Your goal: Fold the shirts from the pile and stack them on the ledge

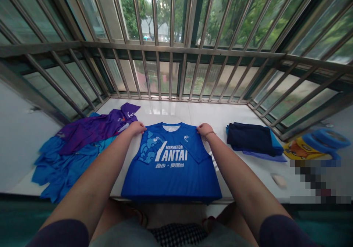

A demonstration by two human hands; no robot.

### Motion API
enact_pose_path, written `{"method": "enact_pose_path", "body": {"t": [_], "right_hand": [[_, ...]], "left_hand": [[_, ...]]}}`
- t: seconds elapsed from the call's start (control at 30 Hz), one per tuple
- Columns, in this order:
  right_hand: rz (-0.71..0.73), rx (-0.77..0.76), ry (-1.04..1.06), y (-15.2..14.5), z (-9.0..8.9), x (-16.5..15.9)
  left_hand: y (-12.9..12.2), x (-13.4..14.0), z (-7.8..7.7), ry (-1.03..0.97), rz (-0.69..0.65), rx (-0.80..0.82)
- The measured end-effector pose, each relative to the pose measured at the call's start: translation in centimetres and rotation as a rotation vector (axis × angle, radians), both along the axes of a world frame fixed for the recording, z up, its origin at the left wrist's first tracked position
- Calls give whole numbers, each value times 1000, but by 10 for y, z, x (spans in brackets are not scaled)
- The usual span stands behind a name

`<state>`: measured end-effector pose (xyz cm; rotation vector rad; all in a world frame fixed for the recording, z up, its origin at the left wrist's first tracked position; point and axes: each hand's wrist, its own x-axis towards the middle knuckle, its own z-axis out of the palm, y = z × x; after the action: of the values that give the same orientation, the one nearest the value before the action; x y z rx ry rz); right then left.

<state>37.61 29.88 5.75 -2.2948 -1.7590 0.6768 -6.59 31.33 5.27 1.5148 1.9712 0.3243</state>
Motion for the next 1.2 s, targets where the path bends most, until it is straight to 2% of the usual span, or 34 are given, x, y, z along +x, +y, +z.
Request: {"method": "enact_pose_path", "body": {"t": [0.13, 0.23, 0.33, 0.43, 0.5, 0.57, 0.63, 0.73, 0.8, 0.9, 1.03, 1.13, 1.2], "right_hand": [[-82, 58, 102, 5, 7, -2], [-113, 131, 190, 3, 21, -3], [-92, 221, 299, -15, 38, -1], [-30, 298, 413, -57, 45, 12], [47, 372, 549, -98, 38, 27], [124, 413, 648, -145, 23, 44], [138, 380, 594, -189, 5, 59], [184, 288, 467, -238, -16, 71], [172, 266, 416, -255, -24, 70], [109, 284, 357, -263, -28, 59], [99, 352, 207, -256, -33, 33], [81, 384, 66, -246, -39, 18], [48, 336, -3, -240, -40, 14]], "left_hand": [[-3, 10, 10, -166, 101, 75], [-10, 13, 23, -275, 136, 159], [-35, 7, 35, -366, 119, 262], [-89, -6, 37, -469, 34, 434], [-136, -16, 31, -491, 4, 481], [-184, -25, 20, -428, -31, 442], [-223, -31, 9, -342, -123, 356], [-259, -36, -2, -282, -230, 269], [-269, -36, -6, -266, -218, 258], [-269, -29, -10, -229, -142, 274], [-253, -9, -17, -117, -30, 317], [-242, 6, -20, -47, -24, 316], [-238, 12, -21, -61, -28, 316]]}}
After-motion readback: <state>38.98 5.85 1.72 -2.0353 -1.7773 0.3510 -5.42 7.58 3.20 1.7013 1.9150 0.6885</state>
